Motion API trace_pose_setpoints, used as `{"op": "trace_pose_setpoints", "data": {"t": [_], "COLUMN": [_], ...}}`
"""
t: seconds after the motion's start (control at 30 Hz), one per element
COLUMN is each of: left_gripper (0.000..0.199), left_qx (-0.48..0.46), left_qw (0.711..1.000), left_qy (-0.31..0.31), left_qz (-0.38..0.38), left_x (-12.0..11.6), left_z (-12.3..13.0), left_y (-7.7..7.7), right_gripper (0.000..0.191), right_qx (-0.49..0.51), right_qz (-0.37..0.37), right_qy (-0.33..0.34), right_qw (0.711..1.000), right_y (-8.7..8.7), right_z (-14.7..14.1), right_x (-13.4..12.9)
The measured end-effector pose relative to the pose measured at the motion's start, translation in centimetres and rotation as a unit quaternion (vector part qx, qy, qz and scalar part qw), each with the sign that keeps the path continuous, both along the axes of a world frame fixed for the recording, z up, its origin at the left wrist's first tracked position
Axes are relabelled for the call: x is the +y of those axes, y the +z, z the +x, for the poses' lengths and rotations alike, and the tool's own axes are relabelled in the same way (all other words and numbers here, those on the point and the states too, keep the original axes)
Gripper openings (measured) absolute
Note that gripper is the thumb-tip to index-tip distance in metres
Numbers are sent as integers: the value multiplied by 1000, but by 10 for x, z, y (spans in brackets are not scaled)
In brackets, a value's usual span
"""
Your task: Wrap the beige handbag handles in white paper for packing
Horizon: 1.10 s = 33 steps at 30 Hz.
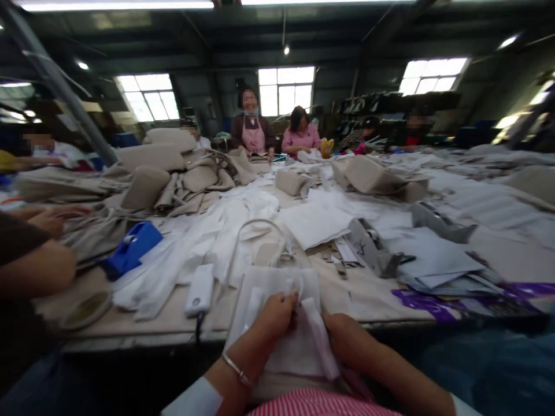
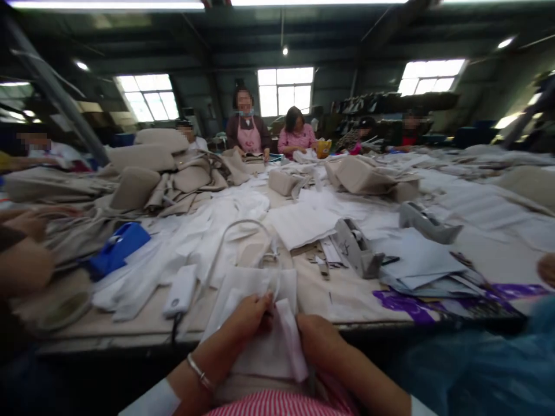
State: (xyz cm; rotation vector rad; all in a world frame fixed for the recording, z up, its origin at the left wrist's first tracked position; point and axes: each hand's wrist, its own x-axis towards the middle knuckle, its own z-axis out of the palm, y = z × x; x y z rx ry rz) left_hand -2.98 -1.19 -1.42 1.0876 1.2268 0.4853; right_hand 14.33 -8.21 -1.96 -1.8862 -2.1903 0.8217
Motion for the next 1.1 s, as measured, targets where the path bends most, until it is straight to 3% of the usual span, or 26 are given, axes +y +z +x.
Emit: {"op": "trace_pose_setpoints", "data": {"t": [0.1, 0.27, 0.33, 0.5, 0.57, 0.7, 0.9, 1.0, 1.1], "left_gripper": [37, 40, 40, 37, 38, 42, 46, 46, 42], "left_qx": [8, 15, 19, 47, 59, 114, 160, 165, 186], "left_qw": [1000, 1000, 999, 996, 993, 979, 967, 965, 957], "left_qy": [13, 5, -3, -24, -31, -61, -88, -95, -92], "left_qz": [3, 21, 27, 70, 93, 160, 176, 182, 202], "left_x": [-2, -3, -2, -1, -1, 1, 3, 2, 2], "left_z": [0, -1, 0, 0, -1, -2, -1, -3, -6], "left_y": [0, -6, -5, -1, 0, -2, -6, -5, -2], "right_gripper": [26, 16, 18, 50, 44, 23, 25, 23, 29], "right_qx": [77, -8, 66, 283, 272, 127, 51, 77, 163], "right_qz": [-28, 31, 39, -70, -48, 26, 44, 93, 93], "right_qy": [32, -57, -70, -21, 8, 42, 119, 90, -18], "right_qw": [996, 998, 995, 956, 961, 991, 991, 989, 982], "right_y": [-2, 3, 5, 5, 5, 10, 19, 14, 5], "right_z": [9, 16, 16, 13, 13, 12, 2, -5, -12], "right_x": [1, -11, -15, -24, -27, -33, -32, -26, -19]}}
